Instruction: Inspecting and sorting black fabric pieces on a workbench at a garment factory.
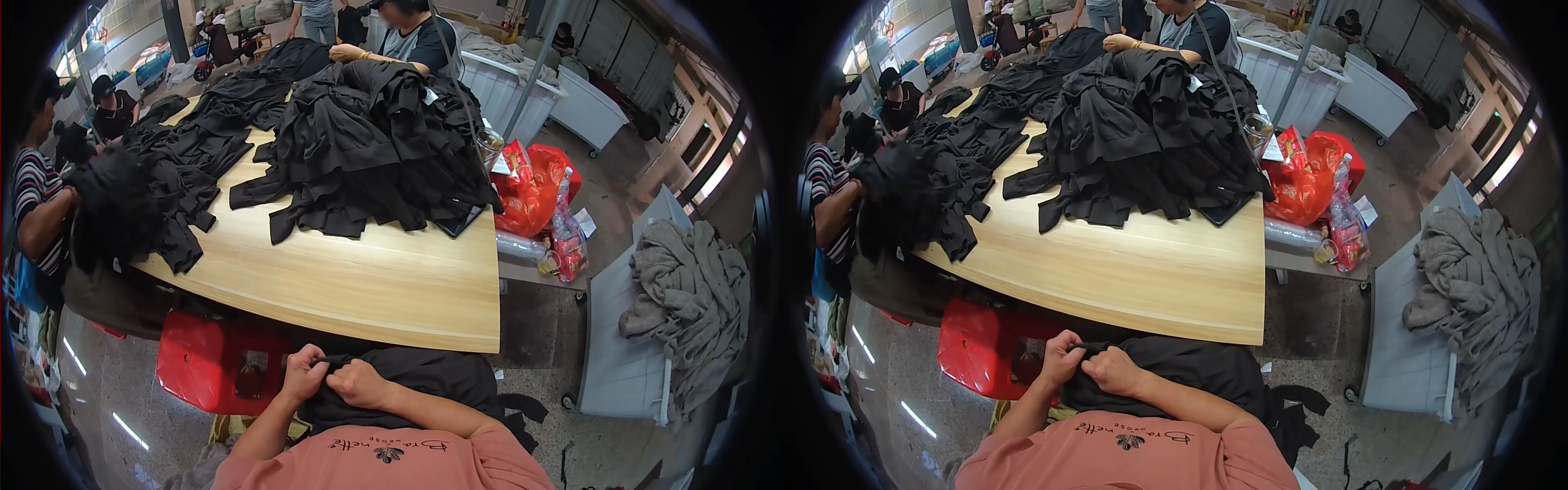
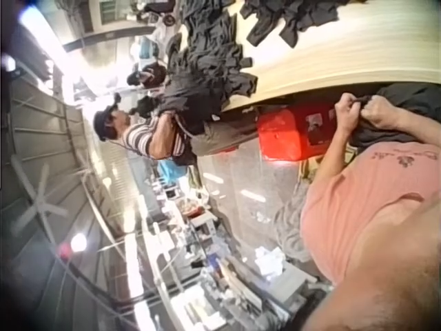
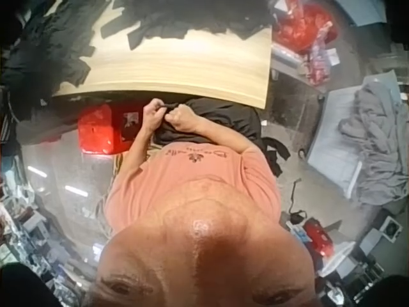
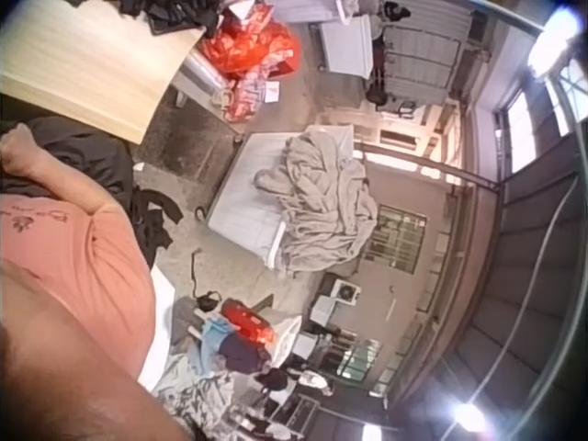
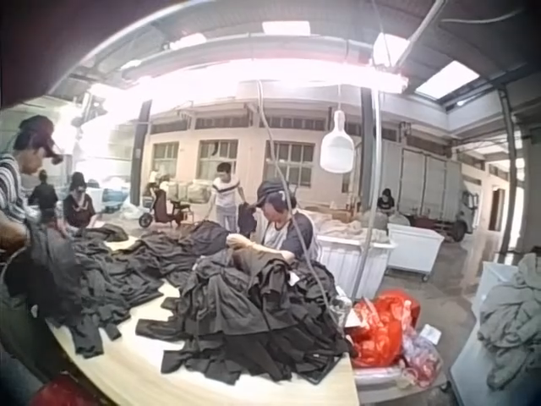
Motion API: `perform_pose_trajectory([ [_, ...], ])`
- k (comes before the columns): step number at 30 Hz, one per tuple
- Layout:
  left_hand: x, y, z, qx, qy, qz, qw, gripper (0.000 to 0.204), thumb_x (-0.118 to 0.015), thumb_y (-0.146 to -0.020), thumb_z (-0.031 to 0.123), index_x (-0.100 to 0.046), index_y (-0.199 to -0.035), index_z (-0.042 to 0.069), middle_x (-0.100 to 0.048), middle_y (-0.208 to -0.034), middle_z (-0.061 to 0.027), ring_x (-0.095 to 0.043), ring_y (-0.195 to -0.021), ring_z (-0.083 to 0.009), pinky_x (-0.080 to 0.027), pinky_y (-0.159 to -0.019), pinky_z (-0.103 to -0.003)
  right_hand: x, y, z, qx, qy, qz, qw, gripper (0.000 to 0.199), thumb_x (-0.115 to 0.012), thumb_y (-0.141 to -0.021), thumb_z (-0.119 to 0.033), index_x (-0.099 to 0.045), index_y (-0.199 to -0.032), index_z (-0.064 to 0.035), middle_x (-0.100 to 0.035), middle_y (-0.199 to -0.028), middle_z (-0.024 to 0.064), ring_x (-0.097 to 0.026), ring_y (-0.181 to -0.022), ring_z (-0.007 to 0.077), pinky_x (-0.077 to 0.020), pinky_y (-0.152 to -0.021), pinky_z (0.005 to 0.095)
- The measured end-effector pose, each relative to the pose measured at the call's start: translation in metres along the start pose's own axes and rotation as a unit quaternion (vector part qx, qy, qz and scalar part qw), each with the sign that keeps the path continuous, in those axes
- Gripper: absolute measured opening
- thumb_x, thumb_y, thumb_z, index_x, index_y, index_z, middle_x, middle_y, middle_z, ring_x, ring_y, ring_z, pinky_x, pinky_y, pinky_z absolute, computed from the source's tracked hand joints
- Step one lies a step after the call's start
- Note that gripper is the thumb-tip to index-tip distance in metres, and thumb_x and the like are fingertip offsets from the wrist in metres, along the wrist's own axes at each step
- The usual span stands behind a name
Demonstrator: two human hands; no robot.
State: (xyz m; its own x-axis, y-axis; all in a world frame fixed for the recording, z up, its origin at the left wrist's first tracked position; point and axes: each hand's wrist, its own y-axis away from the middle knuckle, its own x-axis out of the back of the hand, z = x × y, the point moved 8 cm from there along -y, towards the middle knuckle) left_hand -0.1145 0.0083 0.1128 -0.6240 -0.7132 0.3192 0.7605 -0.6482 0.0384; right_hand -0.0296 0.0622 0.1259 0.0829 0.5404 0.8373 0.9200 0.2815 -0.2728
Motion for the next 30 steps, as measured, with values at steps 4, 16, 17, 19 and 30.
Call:
perform_pose_trajectory([
  [4,-0.004,-0.003,-0.001,-0.008,-0.011,-0.024,1.000,0.007,-0.060,-0.068,0.004,-0.055,-0.070,-0.001,-0.052,-0.056,-0.0018,-0.046,-0.056,-0.0042,-0.039,-0.049,-0.022,0.020,0.003,-0.008,0.059,0.026,0.115,0.991,0.005,-0.051,-0.069,-0.010,-0.048,-0.073,-0.0072,-0.046,-0.062,0.0047,-0.049,-0.056,0.0195,-0.0373,-0.054,0.0312],
  [16,-0.028,0.006,-0.023,0.074,0.133,-0.204,0.967,0.010,-0.059,-0.064,-0.003,-0.061,-0.072,0.000,-0.057,-0.066,0.0022,-0.049,-0.065,-0.0039,-0.040,-0.060,-0.019,0.040,0.017,-0.023,0.124,0.033,0.202,0.971,0.012,-0.053,-0.067,-0.009,-0.053,-0.079,-0.0052,-0.045,-0.064,0.0031,-0.045,-0.047,0.0153,-0.0371,-0.042,0.0271],
  [17,-0.026,0.006,-0.022,0.074,0.133,-0.204,0.967,0.010,-0.059,-0.064,-0.003,-0.061,-0.072,0.000,-0.057,-0.066,0.0022,-0.049,-0.065,-0.0039,-0.040,-0.060,-0.019,0.041,0.016,-0.022,0.118,0.034,0.204,0.971,0.011,-0.053,-0.068,-0.009,-0.053,-0.078,-0.0056,-0.045,-0.064,0.0030,-0.045,-0.046,0.0153,-0.0372,-0.042,0.0272],
  [19,-0.029,0.011,-0.026,0.122,0.187,-0.229,0.948,0.008,-0.059,-0.068,-0.002,-0.061,-0.074,0.000,-0.058,-0.068,0.0030,-0.049,-0.066,-0.0034,-0.040,-0.060,-0.018,0.041,0.016,-0.023,0.122,0.044,0.192,0.973,0.011,-0.052,-0.069,-0.010,-0.052,-0.079,-0.0049,-0.045,-0.064,0.0034,-0.047,-0.047,0.0147,-0.0382,-0.043,0.0267],
  [30,-0.030,0.014,-0.039,0.167,0.256,-0.199,0.931,0.005,-0.061,-0.075,0.002,-0.061,-0.080,0.002,-0.058,-0.073,0.0033,-0.050,-0.067,-0.0034,-0.042,-0.062,-0.018,0.033,0.012,-0.018,0.071,0.106,0.169,0.977,0.007,-0.052,-0.071,-0.012,-0.051,-0.074,-0.0056,-0.044,-0.064,0.0030,-0.049,-0.052,0.0128,-0.0370,-0.045,0.0256],
])
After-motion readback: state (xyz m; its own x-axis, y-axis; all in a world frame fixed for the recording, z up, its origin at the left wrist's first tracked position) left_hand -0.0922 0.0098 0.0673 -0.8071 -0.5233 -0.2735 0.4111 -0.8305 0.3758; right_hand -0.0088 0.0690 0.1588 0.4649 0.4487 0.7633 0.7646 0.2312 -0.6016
